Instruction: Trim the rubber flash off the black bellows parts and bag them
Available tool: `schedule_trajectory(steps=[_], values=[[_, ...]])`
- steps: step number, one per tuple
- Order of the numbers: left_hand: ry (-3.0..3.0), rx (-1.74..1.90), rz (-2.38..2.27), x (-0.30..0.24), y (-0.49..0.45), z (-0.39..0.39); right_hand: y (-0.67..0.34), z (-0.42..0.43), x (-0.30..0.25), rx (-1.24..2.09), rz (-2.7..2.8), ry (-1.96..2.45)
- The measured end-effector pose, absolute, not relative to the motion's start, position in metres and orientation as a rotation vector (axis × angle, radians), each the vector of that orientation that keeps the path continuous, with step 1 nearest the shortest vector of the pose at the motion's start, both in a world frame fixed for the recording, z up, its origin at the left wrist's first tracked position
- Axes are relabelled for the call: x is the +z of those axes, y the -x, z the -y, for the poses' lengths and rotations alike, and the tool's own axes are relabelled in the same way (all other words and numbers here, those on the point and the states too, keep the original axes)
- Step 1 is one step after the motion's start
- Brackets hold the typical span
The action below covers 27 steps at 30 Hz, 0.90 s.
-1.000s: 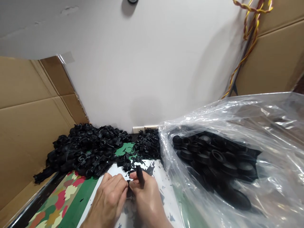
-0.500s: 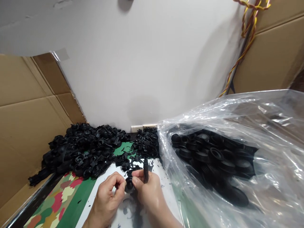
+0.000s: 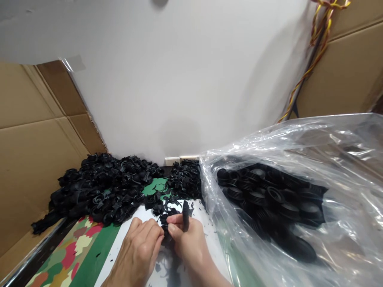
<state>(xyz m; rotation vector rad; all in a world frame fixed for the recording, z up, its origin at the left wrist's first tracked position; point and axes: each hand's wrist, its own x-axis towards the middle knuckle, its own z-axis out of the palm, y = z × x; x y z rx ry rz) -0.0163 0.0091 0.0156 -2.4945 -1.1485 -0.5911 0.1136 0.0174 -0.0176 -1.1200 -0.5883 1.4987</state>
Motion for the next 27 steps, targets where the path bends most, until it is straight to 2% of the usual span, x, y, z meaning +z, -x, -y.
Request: schedule_trajectory(steps=[6,11,20,27], values=[[2.351,-0.694,1.076,0.006,0.006,-0.008,-0.108,-0.010,-0.012,1.335,0.740,1.194],[2.352,-0.873,1.096,0.002,0.008,-0.007,-0.110,-0.007,-0.004,1.329,0.764,1.223],[2.687,-1.745,2.164,0.005,0.016,-0.014,-0.113,-0.015,-0.013,1.489,0.621,1.177],[2.480,-2.226,2.342,0.000,0.024,-0.021,-0.112,-0.019,-0.024,1.383,0.689,1.203]])
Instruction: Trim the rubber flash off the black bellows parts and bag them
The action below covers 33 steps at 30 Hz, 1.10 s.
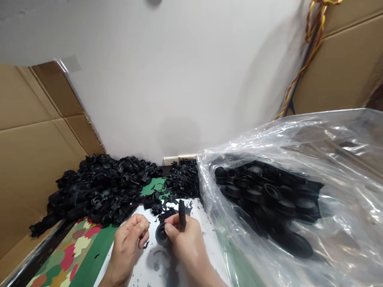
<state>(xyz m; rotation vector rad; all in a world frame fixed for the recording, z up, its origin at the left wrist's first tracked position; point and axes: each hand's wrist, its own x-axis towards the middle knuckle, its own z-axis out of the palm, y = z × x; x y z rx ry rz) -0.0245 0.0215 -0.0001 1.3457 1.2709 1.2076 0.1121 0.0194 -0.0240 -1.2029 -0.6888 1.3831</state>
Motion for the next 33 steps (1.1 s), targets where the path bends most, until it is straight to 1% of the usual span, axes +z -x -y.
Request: schedule_trajectory(steps=[5,11,17,20,25,27,29,33], values=[[-1.268,1.289,-1.231,0.000,0.028,-0.021,-0.112,-0.017,-0.020,1.368,0.699,1.197],[-1.549,1.191,-1.281,0.006,0.024,-0.014,-0.112,-0.013,-0.010,1.345,0.714,1.188],[-1.562,1.173,-1.310,0.006,0.020,-0.013,-0.109,-0.018,-0.013,1.530,0.564,1.091],[-1.769,1.152,-1.356,0.006,0.023,-0.013,-0.109,-0.019,-0.014,1.566,0.490,1.023],[-2.310,1.187,-1.370,0.007,0.026,-0.011,-0.110,-0.021,-0.018,1.563,0.481,1.019],[-2.384,1.142,-1.388,0.008,0.025,-0.010,-0.111,-0.021,-0.018,1.533,0.512,1.041],[-2.314,1.076,-1.472,0.010,0.022,-0.010,-0.112,-0.019,-0.016,1.489,0.574,1.073],[-1.940,0.959,-1.608,0.012,0.015,-0.010,-0.113,-0.013,-0.007,1.349,0.716,1.123]])
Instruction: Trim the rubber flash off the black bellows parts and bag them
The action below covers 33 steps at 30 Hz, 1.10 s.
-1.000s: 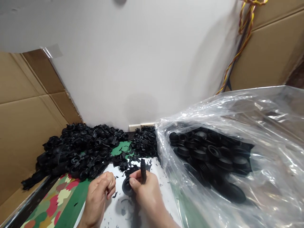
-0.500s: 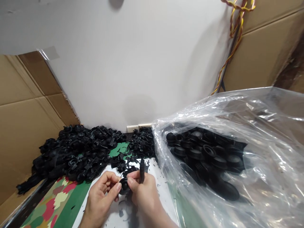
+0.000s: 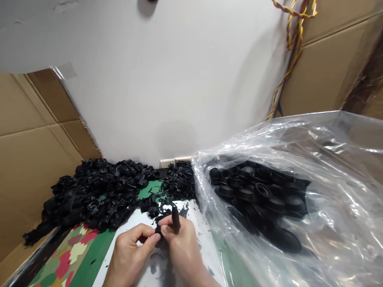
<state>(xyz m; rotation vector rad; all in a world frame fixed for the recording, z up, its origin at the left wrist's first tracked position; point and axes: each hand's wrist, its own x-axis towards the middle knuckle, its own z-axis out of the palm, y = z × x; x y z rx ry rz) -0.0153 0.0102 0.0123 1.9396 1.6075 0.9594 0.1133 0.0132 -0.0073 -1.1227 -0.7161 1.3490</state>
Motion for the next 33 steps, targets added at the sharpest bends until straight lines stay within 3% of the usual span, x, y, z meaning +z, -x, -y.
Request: schedule_trajectory(steps=[5,20,33], values=[[-1.681,1.026,-1.561,0.010,0.010,-0.009,-0.113,-0.013,-0.006,1.299,0.748,1.084],[-1.410,1.115,-1.342,0.011,0.012,-0.015,-0.113,-0.022,-0.013,1.685,0.438,0.936],[-1.659,1.014,-1.581,0.012,0.012,-0.012,-0.111,-0.018,-0.015,1.547,0.500,0.987]])
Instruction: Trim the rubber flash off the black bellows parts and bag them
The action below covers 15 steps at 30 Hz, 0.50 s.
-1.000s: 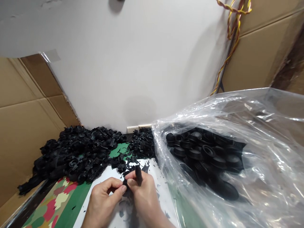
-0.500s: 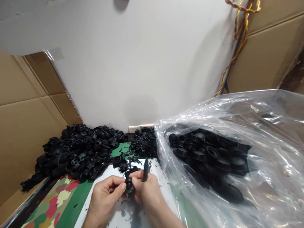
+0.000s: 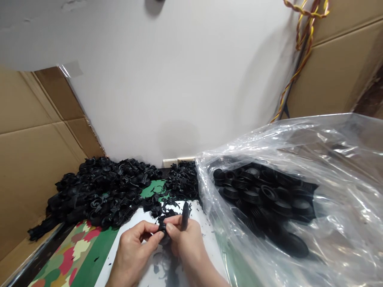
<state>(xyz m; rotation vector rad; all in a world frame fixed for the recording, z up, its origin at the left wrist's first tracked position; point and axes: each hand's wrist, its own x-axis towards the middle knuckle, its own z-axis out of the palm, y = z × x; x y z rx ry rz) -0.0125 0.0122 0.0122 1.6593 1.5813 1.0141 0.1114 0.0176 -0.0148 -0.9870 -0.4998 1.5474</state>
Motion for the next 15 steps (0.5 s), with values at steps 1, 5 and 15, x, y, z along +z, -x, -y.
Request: schedule_trajectory(steps=[1,5,15], values=[[-1.679,1.010,-1.596,0.0117,0.0118,-0.0119,-0.1108,-0.0170,-0.0157,1.508,0.531,1.004],[-1.605,1.056,-1.579,0.0086,0.0075,-0.0115,-0.1088,-0.0168,-0.0183,1.427,0.595,1.021],[-1.401,1.170,-1.318,0.0166,0.0078,-0.0111,-0.1112,-0.0206,-0.0120,1.657,0.423,0.918]])
